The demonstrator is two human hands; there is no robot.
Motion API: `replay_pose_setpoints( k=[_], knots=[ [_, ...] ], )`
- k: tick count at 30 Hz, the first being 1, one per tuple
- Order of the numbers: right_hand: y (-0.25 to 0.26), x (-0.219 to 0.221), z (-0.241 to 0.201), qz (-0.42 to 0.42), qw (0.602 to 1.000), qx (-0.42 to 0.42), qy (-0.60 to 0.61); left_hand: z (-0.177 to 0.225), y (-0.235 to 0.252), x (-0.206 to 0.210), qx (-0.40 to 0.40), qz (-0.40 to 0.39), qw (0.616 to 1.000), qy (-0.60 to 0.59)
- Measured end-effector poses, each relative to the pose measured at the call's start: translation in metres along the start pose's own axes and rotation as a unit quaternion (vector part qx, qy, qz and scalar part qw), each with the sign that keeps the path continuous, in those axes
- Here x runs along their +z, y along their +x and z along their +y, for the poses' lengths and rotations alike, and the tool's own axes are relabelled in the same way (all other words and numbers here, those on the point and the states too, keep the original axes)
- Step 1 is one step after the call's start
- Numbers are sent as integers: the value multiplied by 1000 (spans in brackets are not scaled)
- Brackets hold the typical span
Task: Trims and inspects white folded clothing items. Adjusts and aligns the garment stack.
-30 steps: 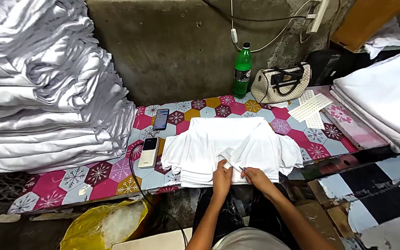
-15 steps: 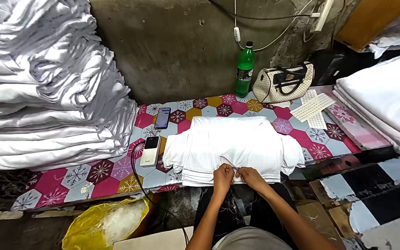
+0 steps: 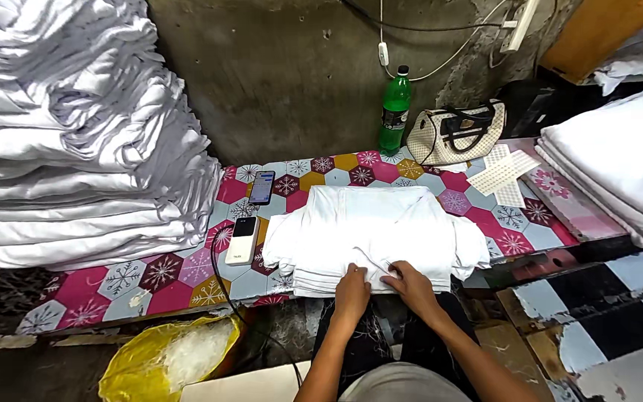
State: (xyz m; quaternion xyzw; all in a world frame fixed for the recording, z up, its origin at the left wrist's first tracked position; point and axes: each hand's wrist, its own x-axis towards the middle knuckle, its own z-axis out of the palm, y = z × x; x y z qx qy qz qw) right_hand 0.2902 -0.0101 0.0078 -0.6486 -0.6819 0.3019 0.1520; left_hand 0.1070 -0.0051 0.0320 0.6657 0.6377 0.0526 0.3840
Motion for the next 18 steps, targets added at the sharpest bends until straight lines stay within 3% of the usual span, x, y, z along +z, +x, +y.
replay_pose_setpoints(
  k=[2, 4, 8, 11, 15, 18],
  knots=[
    [7, 18, 10, 85, 994, -50, -56, 1, 20, 8, 33, 58, 996, -60],
    [16, 28, 21, 128, 988, -74, -35, -1, 40, 21, 82, 86, 980, -158],
    [20, 9, 24, 70, 989, -17, 133, 1, 50, 33, 84, 72, 942, -316],
    [17, -10, 27, 20, 973, 35, 228, -1, 41, 31, 86, 40, 929, -357],
    [15, -21, 23, -15, 969, 38, 242, 2, 31, 26, 105, -32, 917, -383],
    [17, -19, 22, -27, 972, 32, 232, 6, 36, 34, 103, 21, 917, -385]
  ],
)
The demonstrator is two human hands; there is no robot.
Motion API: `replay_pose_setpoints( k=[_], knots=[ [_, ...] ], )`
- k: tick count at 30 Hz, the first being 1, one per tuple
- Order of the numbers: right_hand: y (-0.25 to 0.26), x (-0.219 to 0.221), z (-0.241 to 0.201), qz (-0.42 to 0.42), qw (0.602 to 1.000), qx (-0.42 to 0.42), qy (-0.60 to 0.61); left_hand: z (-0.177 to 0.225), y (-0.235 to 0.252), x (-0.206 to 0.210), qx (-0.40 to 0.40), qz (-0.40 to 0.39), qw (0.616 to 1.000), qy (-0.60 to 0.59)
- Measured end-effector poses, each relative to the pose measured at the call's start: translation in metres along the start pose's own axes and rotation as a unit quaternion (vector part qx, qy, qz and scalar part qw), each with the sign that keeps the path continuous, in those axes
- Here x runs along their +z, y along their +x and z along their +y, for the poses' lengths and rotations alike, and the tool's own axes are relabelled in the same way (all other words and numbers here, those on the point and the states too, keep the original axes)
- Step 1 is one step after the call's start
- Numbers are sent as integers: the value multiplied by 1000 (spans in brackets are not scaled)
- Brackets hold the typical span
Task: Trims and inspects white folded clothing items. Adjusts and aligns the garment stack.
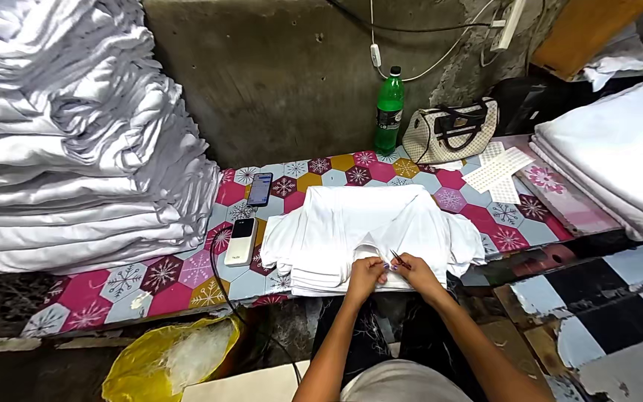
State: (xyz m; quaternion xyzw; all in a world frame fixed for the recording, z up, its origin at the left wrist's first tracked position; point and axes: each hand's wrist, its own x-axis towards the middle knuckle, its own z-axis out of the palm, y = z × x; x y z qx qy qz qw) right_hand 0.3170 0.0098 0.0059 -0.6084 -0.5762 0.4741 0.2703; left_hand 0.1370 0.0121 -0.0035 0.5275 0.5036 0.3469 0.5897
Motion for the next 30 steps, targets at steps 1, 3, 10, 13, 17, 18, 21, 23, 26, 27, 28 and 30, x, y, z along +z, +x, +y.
replay_pose_setpoints(
  k=[1, 3, 10, 13, 17, 18, 21, 23, 26, 27, 28, 30],
  knots=[
    [0, -1, 1, 0, 1000, 5, -3, 0, 0, 0, 1, 6, 1000, 17],
    [-3, -4, 4, 1, 1000, 25, -4, 0, -3, -1, -8, 9, 999, 49],
    [-40, -2, -7, -99, 991, 85, 3, -12, -15, -5, -57, 38, 997, -34],
    [-29, 13, 3, -91, 992, 80, -36, -12, -16, -2, -63, 44, 996, -48],
    [-12, 21, 4, -91, 993, 63, -35, -14, -16, -2, -56, 48, 996, -53],
    [-10, 21, 3, -86, 994, 61, -37, -14, -16, -2, -55, 51, 996, -57],
    [-5, 21, 2, -71, 995, 59, -46, -16, -15, -1, -47, 66, 995, -66],
    [-4, 22, 5, -65, 995, 58, -49, -18, -14, -1, -48, 68, 994, -71],
    [-7, 20, 9, -59, 996, 49, -49, -20, -16, -4, -59, 58, 994, -65],
    [-9, 18, 9, -54, 996, 44, -49, -20, -16, -6, -59, 58, 995, -61],
    [-10, 17, 9, -53, 997, 42, -49, -20, -16, -8, -58, 59, 995, -59],
    [-11, 16, 7, -66, 995, 50, -56, -19, -17, -10, -55, 60, 995, -54]
  ],
)
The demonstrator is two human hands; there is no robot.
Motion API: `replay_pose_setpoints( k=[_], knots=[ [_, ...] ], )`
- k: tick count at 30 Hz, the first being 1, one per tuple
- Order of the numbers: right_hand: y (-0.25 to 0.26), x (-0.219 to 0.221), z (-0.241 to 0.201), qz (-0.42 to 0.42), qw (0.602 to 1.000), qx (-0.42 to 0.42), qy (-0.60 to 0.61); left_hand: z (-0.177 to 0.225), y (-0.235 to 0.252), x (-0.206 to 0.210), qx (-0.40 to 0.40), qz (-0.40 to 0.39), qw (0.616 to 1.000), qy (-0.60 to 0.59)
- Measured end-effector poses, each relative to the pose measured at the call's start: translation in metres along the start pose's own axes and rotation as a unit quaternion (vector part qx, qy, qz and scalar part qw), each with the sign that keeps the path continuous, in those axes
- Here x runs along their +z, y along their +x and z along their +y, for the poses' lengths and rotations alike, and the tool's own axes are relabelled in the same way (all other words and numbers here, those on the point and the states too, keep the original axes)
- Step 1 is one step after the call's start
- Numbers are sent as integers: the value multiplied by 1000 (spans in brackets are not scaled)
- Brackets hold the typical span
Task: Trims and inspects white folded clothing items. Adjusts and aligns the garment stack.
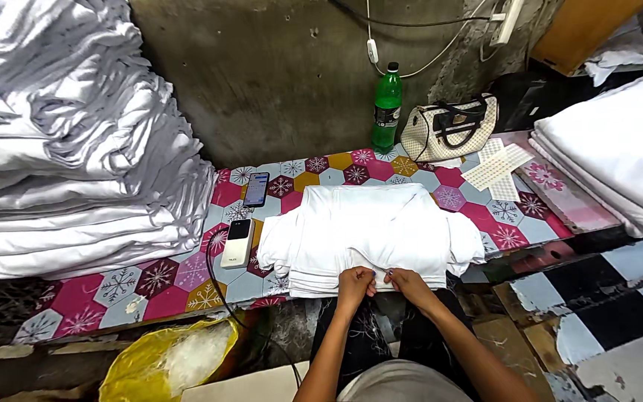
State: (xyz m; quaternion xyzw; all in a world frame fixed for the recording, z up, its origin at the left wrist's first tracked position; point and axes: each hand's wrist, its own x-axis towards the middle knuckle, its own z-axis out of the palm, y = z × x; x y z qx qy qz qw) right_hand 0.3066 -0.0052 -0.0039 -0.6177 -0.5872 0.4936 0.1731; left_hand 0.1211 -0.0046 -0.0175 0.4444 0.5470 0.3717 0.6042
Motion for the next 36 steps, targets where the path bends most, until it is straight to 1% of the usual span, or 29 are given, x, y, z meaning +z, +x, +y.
replay_pose_setpoints(
  k=[3, 8, 10, 11, 13, 14, 15, 18, 20, 25, 30, 34, 36],
  knots=[
    [5, 1, -6, -26, 1000, 6, -11, 0, 1, 2, 4, -5, 1000, 15],
    [16, 4, -10, -18, 999, -6, -31, -6, 1, 3, 16, 5, 1000, 14],
    [16, 4, -7, -17, 999, -3, -32, -6, 0, 0, 7, -7, 1000, 29],
    [15, 3, -6, -17, 999, -3, -33, -4, -2, -4, -5, -25, 998, 57],
    [10, 1, -3, -20, 999, 1, -35, 2, -8, -12, -46, -79, 984, 151],
    [7, -2, -3, -23, 999, 6, -34, 7, -10, -15, -66, -89, 976, 189],
    [3, -4, -3, -24, 999, 8, -30, 11, -12, -15, -75, -76, 973, 204],
    [-2, -6, -5, -19, 1000, 3, -17, 22, -7, -10, -49, -3, 987, 154],
    [0, -4, -8, -15, 1000, 2, -24, 19, 2, -5, -18, 11, 992, 121],
    [4, -4, -8, -25, 998, 8, -60, 10, 6, -2, 6, 29, 997, 73],
    [10, 4, -13, -41, 998, 6, -47, 5, 1, -1, 17, 31, 999, 40],
    [21, 6, -22, -36, 997, 2, -68, 2, 1, 0, 23, 27, 999, 37],
    [20, 6, -20, -32, 996, 6, -85, -3, -4, -4, 22, -1, 996, 85]
  ],
)
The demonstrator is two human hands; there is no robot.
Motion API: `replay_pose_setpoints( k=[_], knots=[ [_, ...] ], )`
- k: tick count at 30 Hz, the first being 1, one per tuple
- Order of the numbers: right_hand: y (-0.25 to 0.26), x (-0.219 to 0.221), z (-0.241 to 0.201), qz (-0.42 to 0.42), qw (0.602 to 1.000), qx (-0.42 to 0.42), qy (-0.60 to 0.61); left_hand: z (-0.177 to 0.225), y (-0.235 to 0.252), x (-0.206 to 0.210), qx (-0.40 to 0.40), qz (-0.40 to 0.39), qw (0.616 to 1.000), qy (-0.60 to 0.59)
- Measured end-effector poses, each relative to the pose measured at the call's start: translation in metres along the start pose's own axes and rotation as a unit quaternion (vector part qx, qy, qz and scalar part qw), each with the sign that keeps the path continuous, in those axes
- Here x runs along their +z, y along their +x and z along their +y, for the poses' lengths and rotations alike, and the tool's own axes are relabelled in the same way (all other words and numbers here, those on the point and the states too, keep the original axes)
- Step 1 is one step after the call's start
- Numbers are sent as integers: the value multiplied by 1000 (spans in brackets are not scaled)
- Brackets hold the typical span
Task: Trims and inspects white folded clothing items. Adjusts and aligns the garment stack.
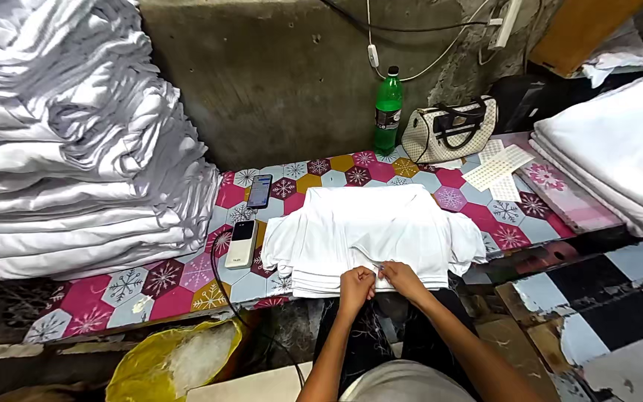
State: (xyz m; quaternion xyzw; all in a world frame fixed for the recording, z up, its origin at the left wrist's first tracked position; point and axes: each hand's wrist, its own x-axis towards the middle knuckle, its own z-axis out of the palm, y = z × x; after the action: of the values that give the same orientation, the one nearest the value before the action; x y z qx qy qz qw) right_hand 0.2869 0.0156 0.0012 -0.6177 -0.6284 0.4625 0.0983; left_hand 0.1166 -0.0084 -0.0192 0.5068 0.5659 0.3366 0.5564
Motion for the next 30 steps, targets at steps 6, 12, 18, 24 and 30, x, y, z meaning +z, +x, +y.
replay_pose_setpoints(
  k=[6, 12, 18, 24, 30],
  knots=[
    [-48, -1, 37, -38, 998, -11, 44, 14, -37, -17, -66, -186, 900, 390],
    [-76, 21, 59, -33, 995, -16, 95, -7, 3, 14, 70, 100, 907, 403],
    [-106, 22, 91, 48, 993, -17, 104, 25, -23, 10, -88, -130, 852, 499],
    [-105, 31, 97, 43, 993, -18, 112, -17, 5, 34, 147, 53, 903, 400],
    [-114, 25, 108, 95, 987, -18, 126, -2, -12, 30, -4, -280, 909, 310]
  ],
)
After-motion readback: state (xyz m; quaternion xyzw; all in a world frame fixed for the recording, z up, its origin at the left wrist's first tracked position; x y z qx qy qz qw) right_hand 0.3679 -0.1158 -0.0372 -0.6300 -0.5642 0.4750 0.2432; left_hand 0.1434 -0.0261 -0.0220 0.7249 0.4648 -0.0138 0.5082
